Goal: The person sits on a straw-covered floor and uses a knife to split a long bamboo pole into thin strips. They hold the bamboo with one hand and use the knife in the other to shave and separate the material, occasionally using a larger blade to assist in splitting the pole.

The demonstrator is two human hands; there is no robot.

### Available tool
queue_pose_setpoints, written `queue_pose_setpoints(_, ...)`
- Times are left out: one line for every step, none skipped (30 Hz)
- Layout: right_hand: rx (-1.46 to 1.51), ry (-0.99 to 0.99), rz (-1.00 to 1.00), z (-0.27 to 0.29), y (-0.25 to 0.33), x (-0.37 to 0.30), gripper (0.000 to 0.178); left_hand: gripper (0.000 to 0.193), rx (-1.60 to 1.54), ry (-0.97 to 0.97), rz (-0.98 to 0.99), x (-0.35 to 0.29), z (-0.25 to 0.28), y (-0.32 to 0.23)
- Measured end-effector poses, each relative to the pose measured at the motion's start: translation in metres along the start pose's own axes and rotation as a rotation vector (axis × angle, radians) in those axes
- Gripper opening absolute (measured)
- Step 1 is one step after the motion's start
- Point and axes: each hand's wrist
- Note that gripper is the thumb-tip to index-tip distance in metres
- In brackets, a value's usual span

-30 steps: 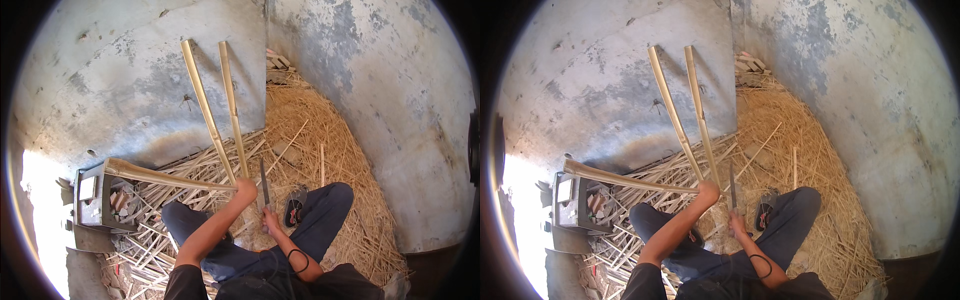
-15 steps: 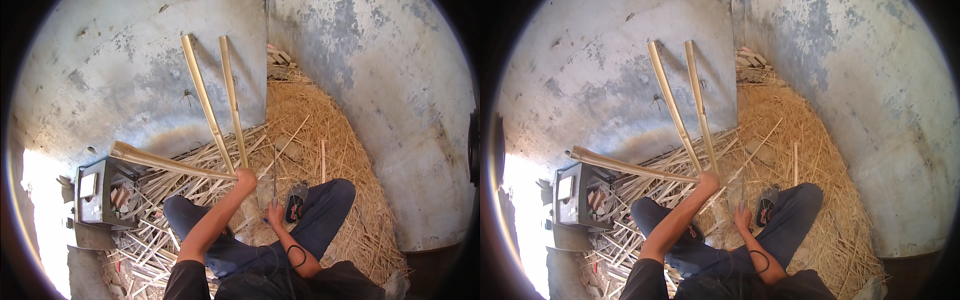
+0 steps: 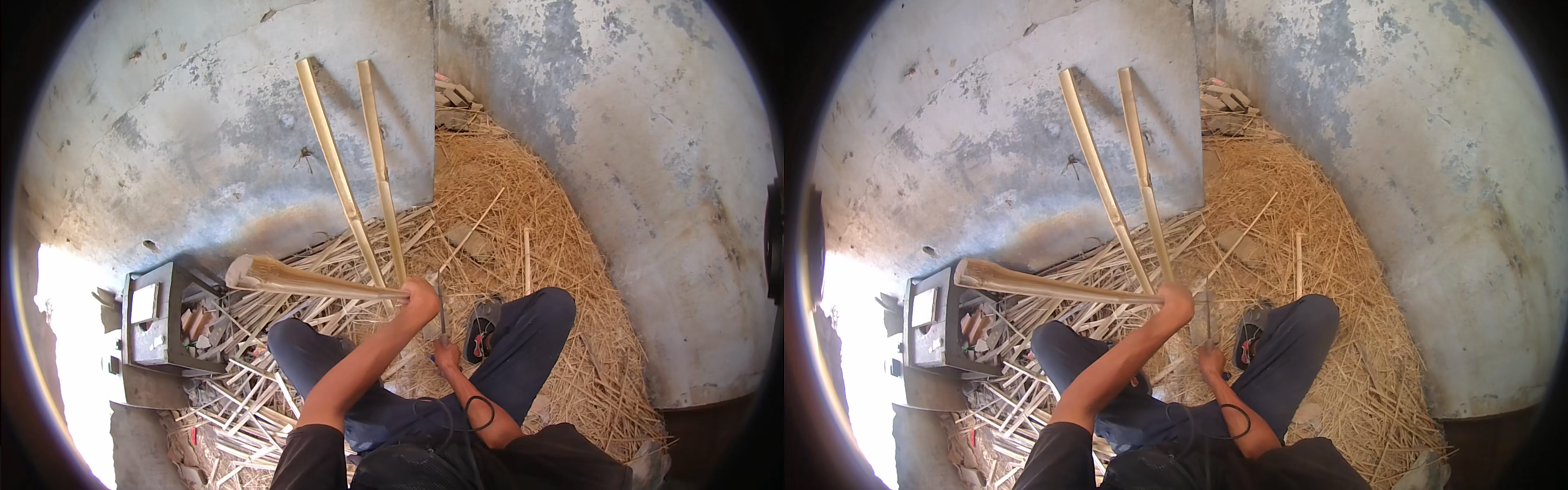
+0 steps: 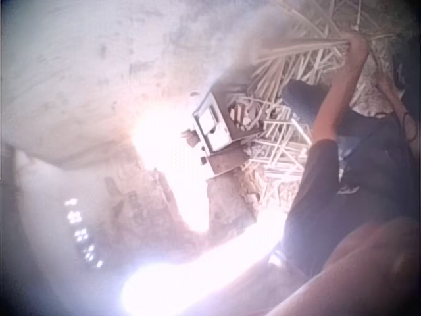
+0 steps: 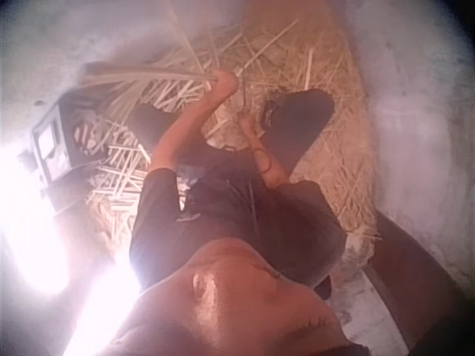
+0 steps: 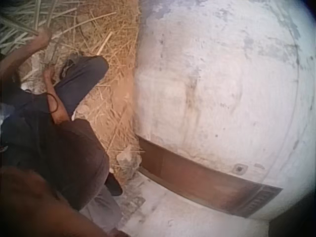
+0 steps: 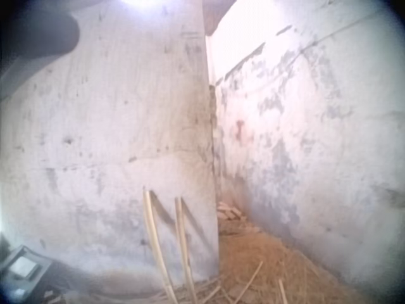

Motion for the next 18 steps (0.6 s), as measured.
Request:
queue_pose_setpoints(0.002,0.017,0.006,0.0,0.003,-0.001,0.047,0.027,0.003,0.01,0.015,0.001,-0.001,0.0)
queue_pose_setpoints(0.01,0.022,0.006,0.002,0.004,0.0,0.047,0.027,0.013,0.009,-0.022,-0.002,0.005,0.0)
queue_pose_setpoints(0.257,0.088,-0.135,0.005,0.0,0.008,0.045,0.026,0.02,0.005,-0.059,-0.008,0.013,0.001)
queue_pose_setpoints(0.505,0.155,-0.273,0.01,-0.004,0.016,0.042,0.026,0.029,0.0,-0.096,-0.014,0.022,0.002)
queue_pose_setpoints(0.746,0.237,-0.406,0.011,-0.005,0.019,0.04,0.025,0.013,-0.001,-0.057,-0.013,0.02,0.002)
queue_pose_setpoints(0.607,0.185,-0.32,0.009,0.008,0.009,0.038,0.023,-0.003,0.007,-0.012,-0.008,0.013,0.0)
queue_pose_setpoints(0.47,0.129,-0.236,0.008,0.031,-0.008,0.036,0.022,-0.017,0.016,0.028,-0.003,0.006,-0.001)
queue_pose_setpoints(0.338,0.063,-0.154,0.011,0.046,-0.018,0.034,0.021,-0.012,0.024,0.011,-0.003,0.007,-0.003)
queue_pose_setpoints(0.268,0.01,0.076,0.012,0.05,-0.019,0.032,0.019,-0.005,0.029,-0.007,-0.005,0.01,-0.003)
queue_pose_setpoints(0.194,-0.043,0.305,0.013,0.054,-0.019,0.03,0.017,0.002,0.033,-0.024,-0.006,0.014,-0.002)
queue_pose_setpoints(0.114,-0.09,0.536,0.014,0.059,-0.021,0.028,0.016,0.006,0.037,-0.025,-0.005,0.014,-0.002)
queue_pose_setpoints(0.142,-0.057,0.513,0.015,0.065,-0.021,0.027,0.015,0.011,0.041,-0.026,-0.004,0.014,-0.003)
queue_pose_setpoints(0.169,-0.022,0.489,0.015,0.07,-0.022,0.027,0.015,0.016,0.046,-0.027,-0.003,0.014,-0.004)
queue_pose_setpoints(0.196,0.015,0.464,0.016,0.075,-0.024,0.026,0.015,0.003,0.041,-0.018,-0.003,0.013,-0.006)
queue_pose_setpoints(0.149,-0.005,0.494,0.012,0.058,-0.02,0.027,0.015,-0.008,0.035,-0.011,-0.005,0.013,-0.007)
queue_pose_setpoints(0.102,-0.024,0.523,0.007,0.04,-0.019,0.028,0.015,-0.019,0.03,-0.004,-0.007,0.012,-0.008)
queue_pose_setpoints(0.058,-0.042,0.551,0.002,0.018,-0.014,0.028,0.015,0.017,0.042,-0.019,-0.01,0.011,-0.006)
queue_pose_setpoints(-0.019,0.033,0.348,0.003,0.007,-0.009,0.03,0.015,0.051,0.049,-0.036,-0.01,0.012,-0.006)
Point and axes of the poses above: each hand's wrist, its own x-axis towards the middle knuckle, its own z-axis out of the back of the hand, y = z × x, and after that the axes turned 13 degrees about x, right-handed
